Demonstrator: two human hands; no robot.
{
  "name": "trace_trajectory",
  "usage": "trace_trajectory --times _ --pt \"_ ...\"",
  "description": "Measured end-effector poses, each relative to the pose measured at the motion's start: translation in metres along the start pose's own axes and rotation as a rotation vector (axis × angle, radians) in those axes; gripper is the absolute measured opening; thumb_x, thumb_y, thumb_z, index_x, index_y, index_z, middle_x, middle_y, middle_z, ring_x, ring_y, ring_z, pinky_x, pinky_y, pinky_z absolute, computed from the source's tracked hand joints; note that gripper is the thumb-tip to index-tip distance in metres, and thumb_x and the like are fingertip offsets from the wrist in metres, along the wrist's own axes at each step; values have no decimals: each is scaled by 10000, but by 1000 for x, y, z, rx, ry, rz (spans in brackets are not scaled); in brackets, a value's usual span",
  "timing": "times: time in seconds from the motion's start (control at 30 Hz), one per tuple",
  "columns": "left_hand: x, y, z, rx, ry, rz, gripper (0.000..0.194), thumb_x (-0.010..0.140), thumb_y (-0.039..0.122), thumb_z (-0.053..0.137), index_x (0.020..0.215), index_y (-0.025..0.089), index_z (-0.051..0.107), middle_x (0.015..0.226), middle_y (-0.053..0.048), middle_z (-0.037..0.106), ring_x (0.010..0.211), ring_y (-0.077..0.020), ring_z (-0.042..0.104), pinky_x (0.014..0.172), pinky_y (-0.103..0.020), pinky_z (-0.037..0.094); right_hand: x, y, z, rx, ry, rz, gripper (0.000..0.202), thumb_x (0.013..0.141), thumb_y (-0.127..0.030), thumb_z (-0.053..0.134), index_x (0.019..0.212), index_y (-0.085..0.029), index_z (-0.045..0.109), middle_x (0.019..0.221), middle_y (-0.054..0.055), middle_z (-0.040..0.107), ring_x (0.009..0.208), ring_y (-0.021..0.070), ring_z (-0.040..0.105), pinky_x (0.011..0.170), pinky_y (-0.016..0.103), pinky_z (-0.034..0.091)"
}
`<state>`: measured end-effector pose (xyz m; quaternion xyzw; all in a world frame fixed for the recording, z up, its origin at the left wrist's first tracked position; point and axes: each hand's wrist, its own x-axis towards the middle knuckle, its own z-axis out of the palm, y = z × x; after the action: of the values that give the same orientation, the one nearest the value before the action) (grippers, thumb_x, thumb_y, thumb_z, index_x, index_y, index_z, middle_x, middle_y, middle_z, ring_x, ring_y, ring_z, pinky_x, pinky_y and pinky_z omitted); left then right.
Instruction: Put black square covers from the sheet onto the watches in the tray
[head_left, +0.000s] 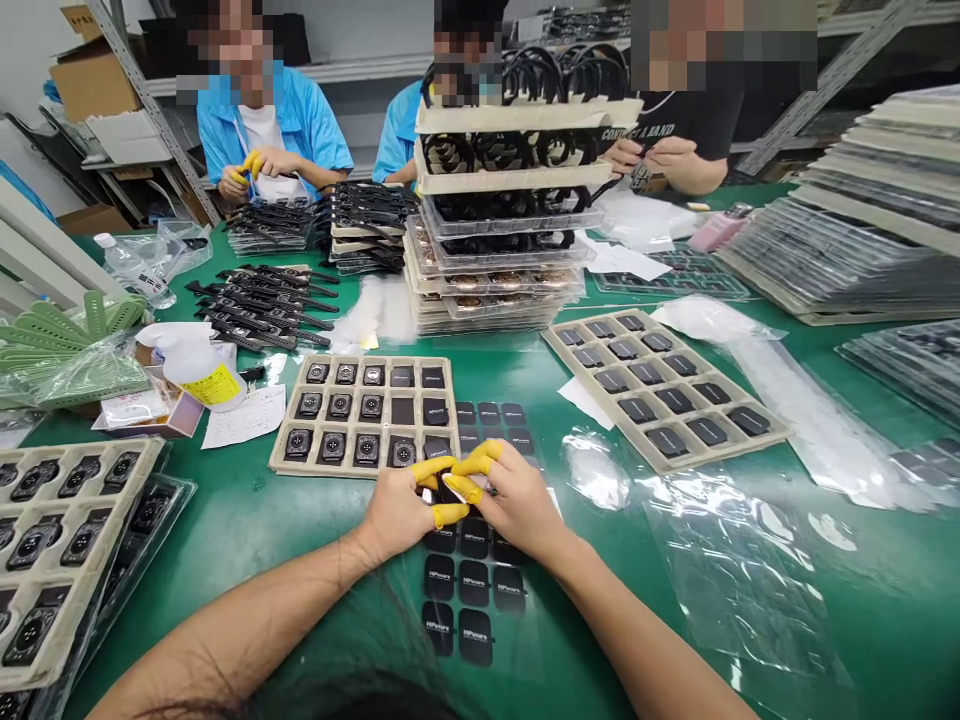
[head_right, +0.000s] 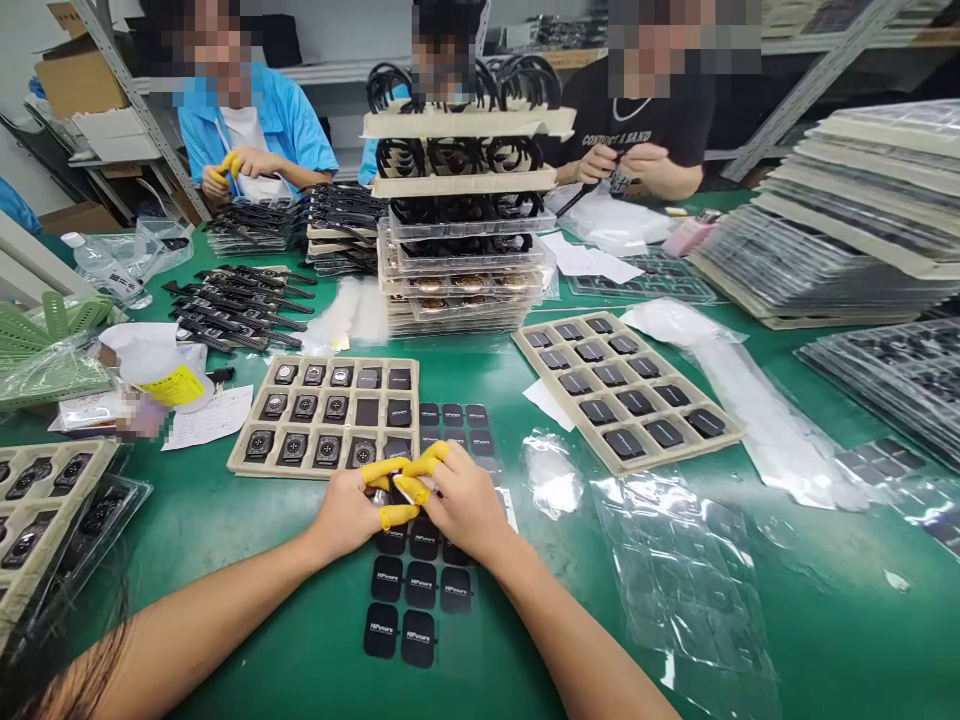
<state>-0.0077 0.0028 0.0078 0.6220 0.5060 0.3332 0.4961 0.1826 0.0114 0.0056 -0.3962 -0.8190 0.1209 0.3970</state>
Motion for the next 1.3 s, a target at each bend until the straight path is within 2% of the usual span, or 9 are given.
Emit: trace_trajectory --times 0.17,0.3,0.43,0.53,0.7,0.83,1.0,1.13,1.3 --pt "0 4 -1 50 -36 38 537 685 220 801 1218 183 745 936 -15 798 814 -186 710 810 -281 595 1 2 -1 24 -30 -22 135 963 -267 601 894 -208 701 812 62 660 754 193 567 629 322 492" --pt "0 7 -1 62 25 5 558 660 231 819 1208 157 748 938 -33 803 807 -211 721 801 -295 607 2 3 -4 36 -32 9 135 957 -281 607 893 -212 704 809 60 675 756 199 580 656 341 509" --pt "1 8 -2 76 -28 33 539 657 211 800 1194 205 757 907 -11 807 799 -227 725 789 -315 617 1 4 -3 33 -56 18 150 964 -277 591 898 -211 708 826 82 675 765 217 593 634 347 507" --pt "0 8 -2 69 29 7 528 647 227 813 1173 221 765 917 -7 807 811 -236 730 812 -332 621 0 5 -3 8 -33 22 130 964 -293 601 919 -224 701 826 72 663 775 217 591 648 350 509" --pt "0 5 0 51 -43 29 528 673 206 803 1199 190 754 967 -25 811 849 -233 738 814 -313 616 0 7 -5 -36 -69 1 155 978 -275 577 897 -235 703 828 75 659 783 211 595 637 336 506" --pt "2 -2 0 2 29 12 564 650 219 836 1204 168 744 950 -45 810 829 -219 747 802 -309 622 1 7 -5 22 -75 -17 148 974 -301 598 910 -222 706 821 63 645 773 198 574 656 334 507" --pt "5 -8 0 4 19 4 534 682 269 847 1199 184 748 909 -34 805 797 -191 748 809 -296 623 2 7 -2 44 -2 75 121 967 -289 612 941 -210 701 860 64 637 806 198 593 693 341 506" --pt "6 -10 1 -28 -3 17 600 667 267 861 1245 180 725 1027 -53 803 882 -202 755 865 -299 618 3 7 2 99 -32 3 113 950 -314 647 906 -229 708 833 47 646 786 185 588 681 320 496" --pt "5 -10 2 -46 58 9 580 670 291 870 1225 192 736 972 -43 809 840 -189 752 844 -306 630 0 27 -15 -171 121 283 166 961 -345 615 926 -227 727 884 83 667 885 240 602 770 388 511"
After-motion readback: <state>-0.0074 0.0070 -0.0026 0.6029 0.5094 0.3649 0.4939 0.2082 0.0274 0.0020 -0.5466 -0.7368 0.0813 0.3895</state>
